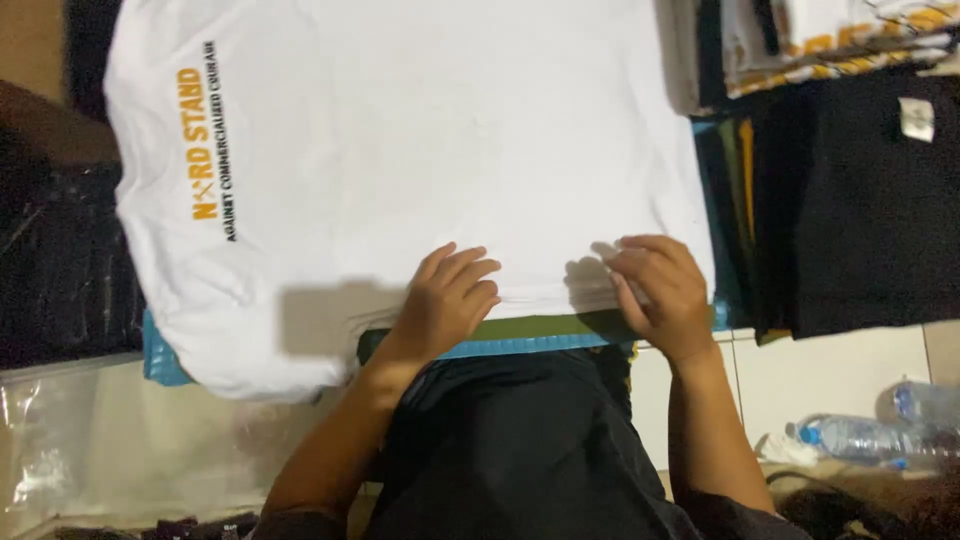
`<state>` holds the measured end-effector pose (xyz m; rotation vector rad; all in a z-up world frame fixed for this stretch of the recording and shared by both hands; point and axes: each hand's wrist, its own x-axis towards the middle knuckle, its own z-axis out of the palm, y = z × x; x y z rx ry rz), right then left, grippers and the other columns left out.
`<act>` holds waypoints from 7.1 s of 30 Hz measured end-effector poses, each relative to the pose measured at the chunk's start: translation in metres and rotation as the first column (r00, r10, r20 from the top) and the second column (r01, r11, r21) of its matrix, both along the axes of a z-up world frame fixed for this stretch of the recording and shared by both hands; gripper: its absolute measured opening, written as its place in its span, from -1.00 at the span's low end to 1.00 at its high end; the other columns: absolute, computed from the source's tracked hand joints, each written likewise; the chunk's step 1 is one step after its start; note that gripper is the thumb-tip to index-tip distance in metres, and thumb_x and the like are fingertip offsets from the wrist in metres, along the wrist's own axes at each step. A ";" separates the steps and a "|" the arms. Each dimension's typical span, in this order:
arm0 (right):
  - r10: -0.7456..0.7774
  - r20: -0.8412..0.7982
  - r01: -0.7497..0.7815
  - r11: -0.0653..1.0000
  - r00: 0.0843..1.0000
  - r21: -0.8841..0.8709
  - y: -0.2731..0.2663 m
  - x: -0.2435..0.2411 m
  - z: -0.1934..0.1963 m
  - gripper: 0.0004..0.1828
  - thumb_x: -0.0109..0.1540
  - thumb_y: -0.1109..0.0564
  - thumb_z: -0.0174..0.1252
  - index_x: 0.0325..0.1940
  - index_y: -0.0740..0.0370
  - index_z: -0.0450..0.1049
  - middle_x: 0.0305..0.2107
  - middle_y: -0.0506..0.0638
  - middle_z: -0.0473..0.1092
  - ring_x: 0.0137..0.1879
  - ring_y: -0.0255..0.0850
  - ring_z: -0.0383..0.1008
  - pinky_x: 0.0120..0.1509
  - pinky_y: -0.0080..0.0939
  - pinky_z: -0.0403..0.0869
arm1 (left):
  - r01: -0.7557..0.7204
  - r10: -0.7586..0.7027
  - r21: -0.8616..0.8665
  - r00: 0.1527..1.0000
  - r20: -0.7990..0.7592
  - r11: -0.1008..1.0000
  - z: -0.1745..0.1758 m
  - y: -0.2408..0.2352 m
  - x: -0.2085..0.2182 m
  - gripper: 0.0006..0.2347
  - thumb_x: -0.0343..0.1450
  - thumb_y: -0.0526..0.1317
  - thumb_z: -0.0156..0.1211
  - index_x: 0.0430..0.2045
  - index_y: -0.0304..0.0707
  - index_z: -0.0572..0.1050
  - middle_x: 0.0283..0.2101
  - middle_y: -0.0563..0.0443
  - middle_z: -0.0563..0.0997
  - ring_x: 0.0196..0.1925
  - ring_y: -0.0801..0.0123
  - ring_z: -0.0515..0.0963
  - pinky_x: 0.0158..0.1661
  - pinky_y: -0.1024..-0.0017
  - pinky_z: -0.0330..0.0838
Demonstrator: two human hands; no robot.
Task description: The person folds a black t-shirt and then a white t-shirt on a table. They smooth the fabric, fold the sleeves and sides inward, and then fold the shirts in half to create neat stacks.
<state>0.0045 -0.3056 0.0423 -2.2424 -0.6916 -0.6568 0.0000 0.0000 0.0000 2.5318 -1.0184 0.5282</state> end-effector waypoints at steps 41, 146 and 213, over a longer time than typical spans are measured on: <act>-0.166 -0.639 0.408 0.878 0.751 0.252 -0.151 0.176 -0.103 -0.62 0.41 -0.12 0.08 0.29 -0.09 0.48 0.06 -0.26 0.45 0.16 -0.43 0.44 0.29 -0.36 0.39 | -0.706 0.586 -0.248 0.696 -0.415 0.663 0.093 0.315 -0.019 -0.69 0.36 -0.54 0.05 -0.04 -0.29 0.49 0.02 -0.17 0.62 0.06 0.07 0.58 0.04 0.28 0.37; 0.209 -0.386 -0.348 0.874 0.899 -0.339 0.400 0.245 -0.060 -0.04 0.18 0.02 0.26 0.56 0.17 -0.05 0.03 0.23 0.31 -0.01 0.25 0.33 0.00 0.18 0.42 | -0.848 0.877 0.222 0.456 -0.155 0.480 0.005 0.271 0.200 -0.81 0.33 -0.45 -0.01 -0.28 -0.36 0.52 -0.09 -0.17 0.52 0.02 -0.13 0.43 -0.07 0.03 0.46; -0.362 0.119 0.367 0.759 0.924 -0.538 -0.002 0.366 -0.076 -0.57 0.34 -0.34 0.29 -0.02 0.02 0.59 -0.08 0.11 0.41 0.09 0.17 0.30 0.15 0.21 0.17 | -0.155 0.397 0.470 0.785 -0.475 0.869 0.041 0.031 0.289 -0.37 0.56 0.22 -0.34 0.53 0.01 -0.15 0.59 0.09 -0.31 0.57 -0.03 -0.46 0.40 -0.34 -0.48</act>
